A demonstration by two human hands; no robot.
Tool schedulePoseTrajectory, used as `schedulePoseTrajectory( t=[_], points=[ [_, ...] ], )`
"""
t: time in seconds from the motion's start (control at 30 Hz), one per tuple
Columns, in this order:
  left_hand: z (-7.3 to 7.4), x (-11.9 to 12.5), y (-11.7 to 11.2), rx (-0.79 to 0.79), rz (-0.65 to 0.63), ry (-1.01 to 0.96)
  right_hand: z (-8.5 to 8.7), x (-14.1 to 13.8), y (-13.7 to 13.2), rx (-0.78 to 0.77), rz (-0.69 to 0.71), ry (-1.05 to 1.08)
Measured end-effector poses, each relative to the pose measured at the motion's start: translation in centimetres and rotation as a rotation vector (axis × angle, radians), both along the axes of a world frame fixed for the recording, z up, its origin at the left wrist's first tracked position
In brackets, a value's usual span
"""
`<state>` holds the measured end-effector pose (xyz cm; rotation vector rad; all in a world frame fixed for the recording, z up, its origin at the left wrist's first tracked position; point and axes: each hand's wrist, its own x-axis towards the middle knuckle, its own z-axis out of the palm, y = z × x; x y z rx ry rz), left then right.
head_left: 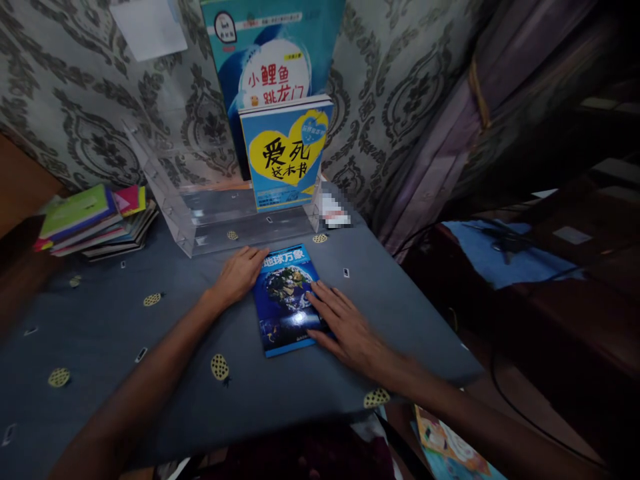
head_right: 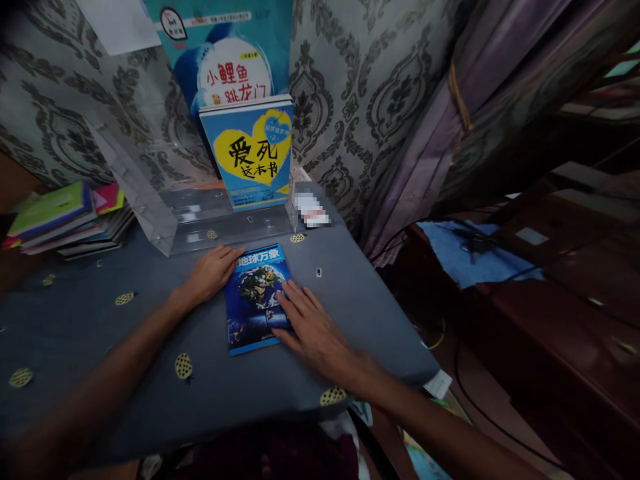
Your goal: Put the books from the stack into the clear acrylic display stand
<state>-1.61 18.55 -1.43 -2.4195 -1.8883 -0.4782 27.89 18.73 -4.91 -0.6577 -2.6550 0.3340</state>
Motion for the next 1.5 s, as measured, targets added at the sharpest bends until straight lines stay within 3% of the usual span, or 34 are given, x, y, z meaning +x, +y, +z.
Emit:
schedulePoseTrajectory(
  t=[0.1,0.23,0.4,0.5,0.6,0.8,0.97,1.23,1.5],
  points=[
    [0.4,0.5,0.1,0.006,0.098,-0.081,-0.2,0.4,0.0,-0.012,-0.008,-0.006],
    [1.2,-0.1,0.4,-0.129,0.241,-0.223,-0.3,0.9,0.1,-0.052,-0.016,0.009],
    [2.8,-1.7,0.9,-0.448,0.181,-0.808,-0.6,1.1,0.7,-0.099,-0.004,0.078],
    [3.2,-1.7,0.8,-0.515,0.190,-1.139,-0.3,1.0,1.2,-0.124,0.004,0.100],
    [3.0,-1.1,0.6,-0.531,0.218,-1.385,0.3,0.9,1.5,-0.140,-0.001,0.087],
    [1.7,-0.7,0.2,-0.474,0.230,-1.561,0.7,0.8,1.4,-0.153,-0.016,0.104],
    [0.9,0.3,-0.3,-0.469,0.165,-1.738,0.5,0.9,1.5,-0.174,-0.047,0.124],
    [0.0,1.0,0.5,-0.339,0.222,-1.497,0.4,1.2,1.7,-0.310,-0.123,0.266],
    [1.0,-1.3,0.6,-0.214,0.189,-1.073,1.5,0.7,2.0,-0.284,-0.166,0.276]
  ],
)
